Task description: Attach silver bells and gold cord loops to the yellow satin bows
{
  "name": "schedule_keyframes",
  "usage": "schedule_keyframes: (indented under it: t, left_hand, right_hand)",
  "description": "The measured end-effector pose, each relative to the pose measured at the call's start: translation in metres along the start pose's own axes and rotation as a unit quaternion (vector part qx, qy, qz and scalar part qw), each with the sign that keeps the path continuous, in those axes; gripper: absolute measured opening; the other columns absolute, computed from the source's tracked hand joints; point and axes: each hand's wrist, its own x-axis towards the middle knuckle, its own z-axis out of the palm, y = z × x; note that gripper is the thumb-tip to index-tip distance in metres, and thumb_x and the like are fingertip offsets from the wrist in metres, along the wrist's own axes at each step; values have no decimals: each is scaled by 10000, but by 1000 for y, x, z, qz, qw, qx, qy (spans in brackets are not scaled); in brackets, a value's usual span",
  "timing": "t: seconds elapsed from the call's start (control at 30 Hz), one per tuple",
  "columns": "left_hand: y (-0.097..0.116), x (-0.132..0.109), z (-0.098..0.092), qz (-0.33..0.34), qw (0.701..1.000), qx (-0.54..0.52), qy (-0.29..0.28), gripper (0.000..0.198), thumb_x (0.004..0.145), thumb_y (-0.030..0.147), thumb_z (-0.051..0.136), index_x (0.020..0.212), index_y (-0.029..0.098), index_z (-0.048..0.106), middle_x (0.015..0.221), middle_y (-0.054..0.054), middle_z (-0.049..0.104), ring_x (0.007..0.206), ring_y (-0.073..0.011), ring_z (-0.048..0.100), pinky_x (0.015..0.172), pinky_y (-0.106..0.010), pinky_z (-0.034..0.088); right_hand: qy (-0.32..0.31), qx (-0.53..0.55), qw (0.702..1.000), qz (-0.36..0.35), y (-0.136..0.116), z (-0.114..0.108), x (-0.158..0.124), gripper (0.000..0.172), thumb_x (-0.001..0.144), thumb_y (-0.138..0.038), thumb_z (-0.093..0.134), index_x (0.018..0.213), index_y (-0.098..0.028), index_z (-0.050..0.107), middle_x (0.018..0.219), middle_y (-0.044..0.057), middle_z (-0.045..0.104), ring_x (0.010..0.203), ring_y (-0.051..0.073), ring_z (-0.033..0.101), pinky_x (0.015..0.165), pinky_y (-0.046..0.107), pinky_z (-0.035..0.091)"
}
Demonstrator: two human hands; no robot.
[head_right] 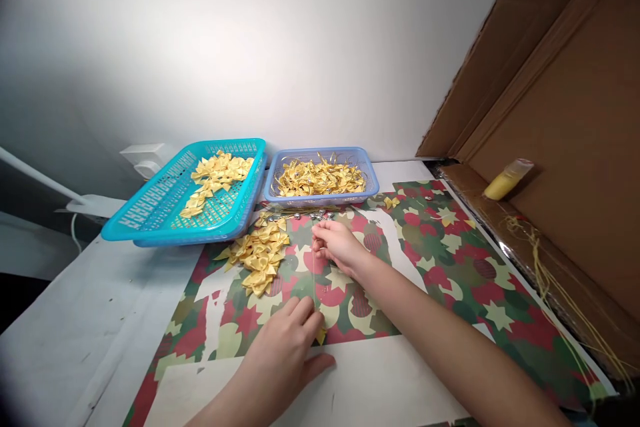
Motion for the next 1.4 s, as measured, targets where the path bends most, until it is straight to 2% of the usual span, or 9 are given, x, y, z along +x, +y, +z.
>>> schedule_keyframes:
  t: [0.13, 0.3, 0.47, 0.67, 0.8, 0.9, 1.07, 1.27, 1.4]
  left_hand:
    - [9, -3, 5, -30, 999, 0, 42, 341, 747, 489, 725, 854, 177, 637, 853, -48, 611, 760, -244, 575, 609, -366, 506]
    - [11, -9, 26, 0, 991, 77, 111, 307, 775, 101, 637, 1080, 131, 630, 859, -45, 619, 745, -211, 579, 594, -315, 502]
    - [9, -12, 36, 22, 987, 106, 122, 290, 691, -69, 542, 876, 131, 638, 754, -23, 582, 645, -181, 549, 533, -284, 479]
    - [9, -12, 41, 4, 985, 90, 146, 239, 729, -60, 560, 831, 148, 619, 733, -17, 576, 631, -174, 550, 520, -273, 466]
    - [11, -8, 32, -20, 989, 52, 139, 151, 759, 100, 664, 892, 158, 623, 746, -15, 590, 656, -195, 567, 531, -302, 470]
    - [10, -5, 13, -32, 988, 6, 154, 267, 772, 313, 690, 971, 151, 619, 787, -39, 603, 686, -217, 566, 555, -329, 471]
    - [-1, 1, -8, -6, 982, -37, 185, 78, 815, 258, 585, 830, 186, 611, 745, -42, 590, 661, -210, 533, 550, -327, 401]
    - [-21, 11, 14, 105, 958, -57, 261, 138, 798, 222, 549, 663, 194, 551, 635, -17, 553, 580, -160, 463, 532, -305, 327]
    - [-27, 12, 27, 144, 950, -87, 262, 133, 786, 185, 532, 657, 197, 564, 599, -8, 541, 562, -147, 442, 510, -298, 304]
  right_hand:
    - [5, -45, 999, 10, 5, 11, 12, 147, 935, -231, 585, 841, -119, 590, 718, -25, 589, 542, 63, 542, 497, 184, 475]
    - [19, -102, 995, 7, 12, 14, 19, 251, 944, -298, 583, 1135, -136, 594, 1061, 62, 640, 853, 161, 649, 723, 330, 570]
    - [42, -170, 985, 1, 12, 14, 22, 293, 943, -311, 582, 1185, -146, 581, 1150, 82, 622, 954, 196, 642, 803, 387, 561]
    - [74, -286, 955, -25, 11, 14, 29, 283, 947, -313, 576, 1173, -143, 584, 1114, 76, 632, 909, 181, 650, 767, 363, 569]
    - [102, -398, 909, -74, 14, 16, 29, 249, 944, -316, 580, 1117, -140, 609, 1081, 66, 644, 890, 173, 650, 760, 352, 565]
    - [123, -481, 859, -127, 16, 18, 23, 188, 922, -262, 604, 1054, -131, 635, 981, 49, 666, 875, 173, 644, 815, 370, 536]
    - [123, -589, 771, -208, 5, 28, 13, 227, 875, -135, 597, 1098, -130, 636, 1008, 93, 663, 964, 208, 626, 864, 327, 482]
    - [31, -696, 677, -238, -21, 70, 37, 261, 947, -306, 571, 1160, -158, 599, 1174, 83, 616, 1008, 208, 624, 866, 413, 530]
    - [4, -741, 633, -223, -21, 97, 55, 323, 941, -319, 583, 1219, -156, 569, 1216, 95, 597, 1023, 218, 624, 857, 420, 543]
